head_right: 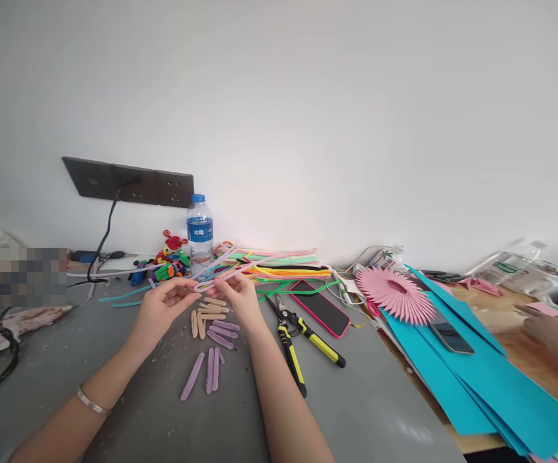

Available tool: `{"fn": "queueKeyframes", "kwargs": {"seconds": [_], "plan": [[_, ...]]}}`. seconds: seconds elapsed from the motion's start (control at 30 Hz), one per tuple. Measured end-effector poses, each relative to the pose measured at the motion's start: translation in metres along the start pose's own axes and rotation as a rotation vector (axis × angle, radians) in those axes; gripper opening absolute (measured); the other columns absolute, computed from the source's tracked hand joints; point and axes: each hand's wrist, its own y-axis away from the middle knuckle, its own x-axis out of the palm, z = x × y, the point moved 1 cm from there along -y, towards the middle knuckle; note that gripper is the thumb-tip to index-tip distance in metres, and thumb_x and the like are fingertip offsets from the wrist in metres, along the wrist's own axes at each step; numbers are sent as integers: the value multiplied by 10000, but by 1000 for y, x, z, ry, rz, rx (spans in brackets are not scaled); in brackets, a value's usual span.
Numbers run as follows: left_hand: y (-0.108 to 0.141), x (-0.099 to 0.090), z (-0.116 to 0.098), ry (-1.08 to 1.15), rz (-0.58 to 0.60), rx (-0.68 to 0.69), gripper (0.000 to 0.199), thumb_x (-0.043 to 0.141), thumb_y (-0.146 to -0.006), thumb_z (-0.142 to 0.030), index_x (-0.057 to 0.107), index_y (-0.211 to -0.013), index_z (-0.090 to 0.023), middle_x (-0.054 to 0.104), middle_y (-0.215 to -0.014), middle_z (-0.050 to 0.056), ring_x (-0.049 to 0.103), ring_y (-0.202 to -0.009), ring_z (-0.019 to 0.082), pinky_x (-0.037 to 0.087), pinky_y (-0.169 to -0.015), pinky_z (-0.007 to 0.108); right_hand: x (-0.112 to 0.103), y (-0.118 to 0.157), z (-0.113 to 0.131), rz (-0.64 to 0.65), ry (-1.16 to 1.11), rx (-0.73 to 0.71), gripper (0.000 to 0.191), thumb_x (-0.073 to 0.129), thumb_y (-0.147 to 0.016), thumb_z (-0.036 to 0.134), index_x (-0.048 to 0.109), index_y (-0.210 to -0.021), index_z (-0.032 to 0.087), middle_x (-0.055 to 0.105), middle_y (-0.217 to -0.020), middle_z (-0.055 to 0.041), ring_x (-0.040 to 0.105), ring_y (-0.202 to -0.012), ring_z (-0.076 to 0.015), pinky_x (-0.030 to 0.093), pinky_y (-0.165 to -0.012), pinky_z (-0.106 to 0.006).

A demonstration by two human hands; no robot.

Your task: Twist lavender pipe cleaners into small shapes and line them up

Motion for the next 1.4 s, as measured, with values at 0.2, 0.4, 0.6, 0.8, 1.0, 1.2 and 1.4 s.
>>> {"fn": "queueKeyframes", "kwargs": {"seconds": [0.2,0.4,0.6,0.8,1.0,1.2,1.4], "plan": [[4,-1,2,-187,-88,121,153,699,-765,-335,730,-828,-199,730,-792,33,650,-604,165,497,-571,259,4,1,-2,19,-20,24,234,784,-693,353,647,-763,176,733,-699,-20,693,-629,-141,552,-654,-255],[6,-3,4,-159,-128,152,151,696,-775,-326,763,-824,-199,761,-856,54,679,-655,183,534,-632,285,7,3,2,38,-37,33,208,779,-705,323,647,-760,172,741,-693,-21,696,-636,-138,540,-651,-236],[5,-4,4,-206,-120,190,133,702,-769,-305,778,-817,-207,759,-806,42,659,-646,172,514,-600,265,6,3,2,36,-53,38,204,781,-704,312,649,-760,167,746,-702,-26,698,-637,-134,537,-647,-225],[6,-5,-2,-246,-98,229,132,664,-804,-299,771,-802,-220,747,-773,26,619,-621,156,460,-561,245,7,4,3,22,-48,50,223,789,-691,335,654,-747,166,743,-698,-26,695,-620,-141,550,-641,-242],[5,-3,-10,-157,-99,154,143,670,-783,-338,744,-747,-220,719,-767,37,612,-676,178,466,-568,252,6,1,1,-7,-34,64,303,778,-684,433,670,-753,158,735,-692,-38,694,-610,-148,556,-630,-251],[1,6,-5,413,-82,-246,291,789,-662,-356,718,-880,-176,705,-784,50,647,-706,170,497,-569,237,13,5,-1,1,-84,76,291,800,-673,385,602,-729,179,694,-643,1,657,-587,-125,523,-619,-238],[5,17,6,722,-136,-469,310,865,-565,-305,743,-819,-175,686,-740,2,603,-659,93,491,-597,188,22,10,-8,36,-18,4,232,767,-724,327,618,-656,163,600,-620,33,521,-542,-68,431,-557,-190]]}}
